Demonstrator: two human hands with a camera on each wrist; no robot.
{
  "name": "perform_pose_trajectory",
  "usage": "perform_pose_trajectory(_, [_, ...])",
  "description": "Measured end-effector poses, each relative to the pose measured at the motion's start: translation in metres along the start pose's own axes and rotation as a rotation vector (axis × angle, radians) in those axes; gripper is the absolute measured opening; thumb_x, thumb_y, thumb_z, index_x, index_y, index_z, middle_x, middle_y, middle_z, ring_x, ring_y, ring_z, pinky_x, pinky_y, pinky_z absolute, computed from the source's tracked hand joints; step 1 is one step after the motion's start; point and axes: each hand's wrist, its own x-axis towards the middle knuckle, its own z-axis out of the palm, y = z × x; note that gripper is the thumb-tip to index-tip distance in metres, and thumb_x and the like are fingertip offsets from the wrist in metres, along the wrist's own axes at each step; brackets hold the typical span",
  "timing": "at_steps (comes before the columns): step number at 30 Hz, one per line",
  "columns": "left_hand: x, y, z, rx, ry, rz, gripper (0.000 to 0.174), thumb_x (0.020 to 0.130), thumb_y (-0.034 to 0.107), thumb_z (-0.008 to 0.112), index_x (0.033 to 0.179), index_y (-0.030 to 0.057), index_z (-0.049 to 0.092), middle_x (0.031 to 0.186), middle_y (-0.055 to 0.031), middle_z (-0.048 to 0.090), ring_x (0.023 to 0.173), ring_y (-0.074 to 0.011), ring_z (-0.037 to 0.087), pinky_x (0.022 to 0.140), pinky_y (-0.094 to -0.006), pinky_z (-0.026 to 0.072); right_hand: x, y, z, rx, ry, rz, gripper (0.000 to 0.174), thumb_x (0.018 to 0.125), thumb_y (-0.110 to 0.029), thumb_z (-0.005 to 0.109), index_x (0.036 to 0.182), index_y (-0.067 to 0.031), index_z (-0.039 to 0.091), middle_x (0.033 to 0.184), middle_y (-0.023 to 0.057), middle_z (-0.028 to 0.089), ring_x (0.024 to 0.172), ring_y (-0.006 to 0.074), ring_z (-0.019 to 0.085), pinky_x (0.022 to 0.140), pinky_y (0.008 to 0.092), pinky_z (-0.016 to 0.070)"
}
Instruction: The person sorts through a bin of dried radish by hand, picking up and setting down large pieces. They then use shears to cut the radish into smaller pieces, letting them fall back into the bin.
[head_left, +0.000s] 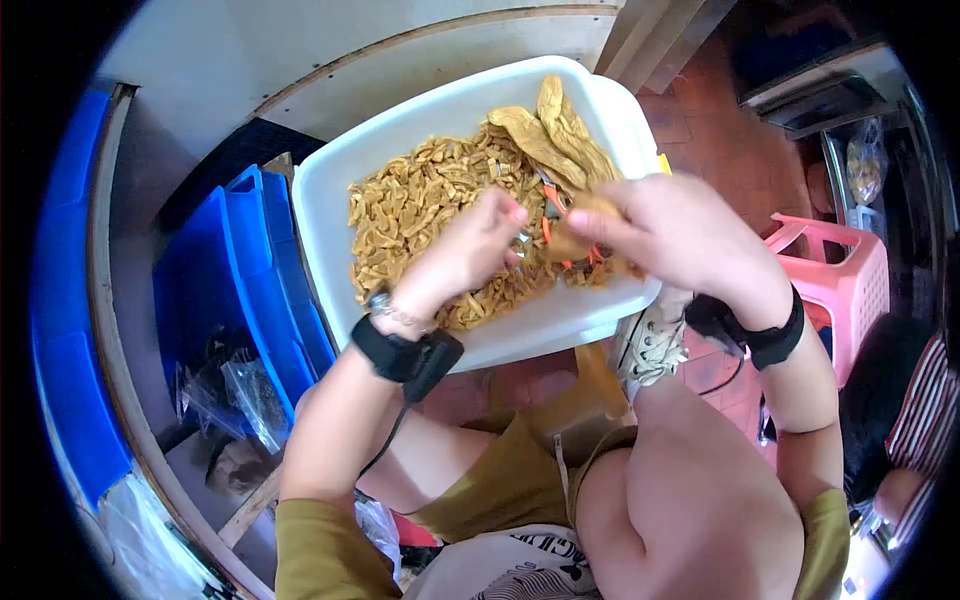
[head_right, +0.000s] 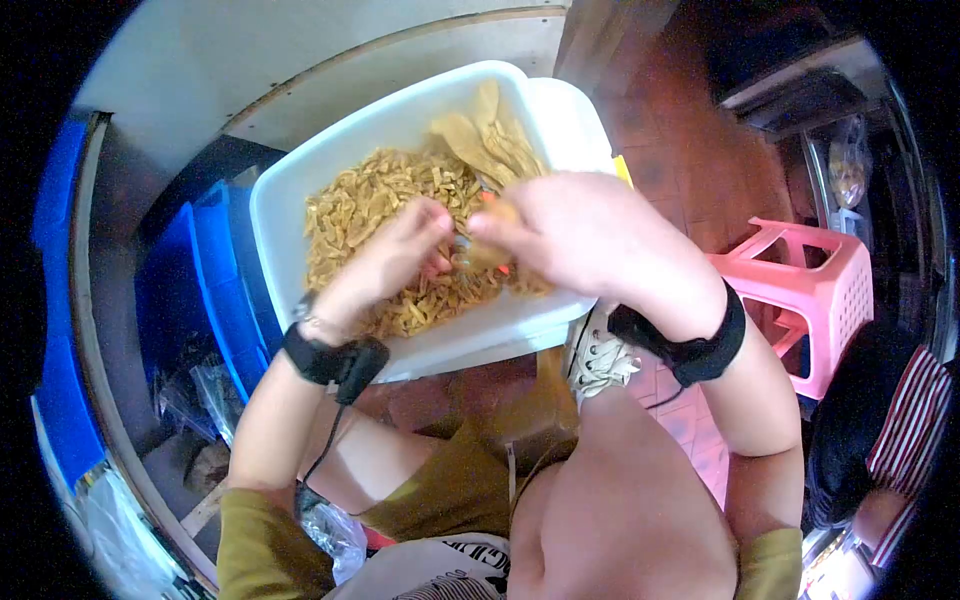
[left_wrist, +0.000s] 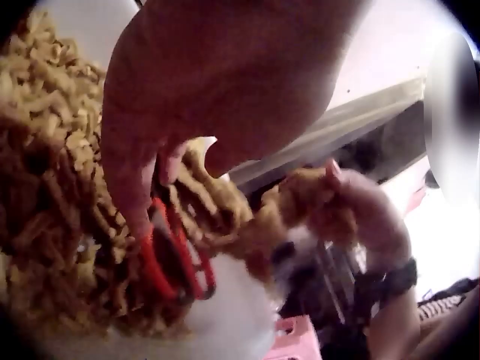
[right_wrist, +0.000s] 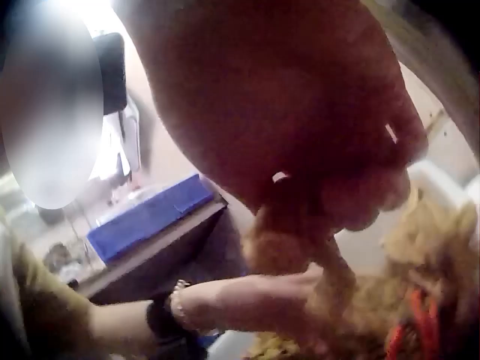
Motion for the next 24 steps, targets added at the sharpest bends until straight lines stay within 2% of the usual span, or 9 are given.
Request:
perform_pose_trajectory(2, [0.016,-0.025,0.015,0.039,-0.082,-0.066,0.028,0.097,0.027,0.052,0.109,0.0021,0.048,0.085,-0.0081,0.059,0.075,-0.0140,0.058,0.068,-0.0307,0.0486,0.013,0.011,0.004,-0.178,0.155,-0.041,0.038,0.088,-0.036,0.058,0.076,-0.0013,0.063,0.069,0.0204,0.062,0.071,0.0360,0.064,0.065,0.0451,0.0499])
perform_pose_trajectory(4, [0.030,-0.042,0.032,0.179,-0.147,0.228,0.025,0.094,0.024,0.056,0.105,0.0014,0.052,0.088,-0.0096,0.060,0.079,-0.0157,0.058,0.071,-0.0309,0.0478,0.026,0.017,0.008,-0.372,0.411,-0.102,0.033,0.089,-0.033,0.057,0.083,-0.0011,0.062,0.065,0.0164,0.063,0.066,0.0328,0.064,0.066,0.0464,0.0487])
perform_pose_trajectory(8, [0.035,-0.038,0.050,0.004,-0.121,0.072,0.022,0.095,0.022,0.058,0.108,0.0055,0.052,0.082,0.0019,0.050,0.076,-0.0081,0.047,0.069,-0.0229,0.0422,0.044,0.033,0.019,-0.582,0.705,-0.222,0.021,0.089,-0.025,0.056,0.088,-0.0049,0.060,0.061,0.0093,0.064,0.052,0.0271,0.062,0.065,0.0344,0.0441])
perform_pose_trajectory(12, [0.035,-0.035,0.047,-0.102,-0.118,0.070,0.018,0.095,0.020,0.058,0.105,0.0060,0.052,0.078,0.0031,0.048,0.074,-0.0066,0.047,0.066,-0.0214,0.0414,0.052,0.057,0.050,-0.835,0.528,-0.075,0.030,0.089,-0.025,0.054,0.102,0.0000,0.062,0.055,0.0055,0.061,0.050,0.0217,0.061,0.068,0.0353,0.0423])
perform_pose_trajectory(15, [0.028,-0.031,0.047,0.005,0.025,0.153,0.010,0.095,0.015,0.055,0.101,0.0067,0.052,0.077,0.0036,0.047,0.069,-0.0060,0.048,0.062,-0.0213,0.0409,0.045,0.060,0.054,-0.754,0.526,0.000,0.038,0.089,-0.030,0.055,0.109,0.0026,0.061,0.054,0.0039,0.060,0.050,0.0228,0.061,0.069,0.0363,0.0421])
perform_pose_trajectory(16, [0.023,-0.029,0.048,-0.146,0.107,0.196,0.007,0.096,0.013,0.053,0.100,0.0068,0.052,0.076,0.0035,0.047,0.067,-0.0062,0.048,0.061,-0.0215,0.0408,0.043,0.057,0.048,-0.731,0.492,0.036,0.045,0.087,-0.034,0.058,0.111,0.0035,0.059,0.058,0.0057,0.062,0.053,0.0243,0.062,0.070,0.0369,0.0425])
perform_pose_trajectory(18, [0.012,-0.018,0.047,-0.296,0.184,0.245,0.005,0.096,0.011,0.051,0.099,0.0068,0.052,0.076,0.0035,0.047,0.065,-0.0064,0.049,0.059,-0.0217,0.0408,0.043,0.062,0.044,-0.699,0.498,0.040,0.045,0.086,-0.035,0.059,0.111,0.0022,0.059,0.063,0.0073,0.063,0.056,0.0250,0.063,0.070,0.0371,0.0427])
perform_pose_trajectory(23, [-0.018,-0.005,0.020,-0.045,0.337,0.239,0.010,0.098,0.011,0.045,0.099,0.0060,0.054,0.073,0.0025,0.048,0.064,-0.0056,0.050,0.057,-0.0213,0.0411,0.049,0.073,0.050,-0.557,0.473,0.035,0.039,0.083,-0.034,0.063,0.105,-0.0025,0.058,0.077,0.0117,0.064,0.065,0.0274,0.064,0.070,0.0390,0.0434])
perform_pose_trajectory(24, [-0.026,-0.004,0.019,0.040,0.383,0.268,0.010,0.099,0.010,0.044,0.099,0.0060,0.054,0.072,0.0027,0.047,0.062,-0.0054,0.049,0.056,-0.0208,0.0402,0.051,0.075,0.053,-0.574,0.660,-0.056,0.036,0.083,-0.032,0.065,0.102,-0.0035,0.057,0.076,0.0111,0.063,0.066,0.0284,0.064,0.070,0.0392,0.0439])
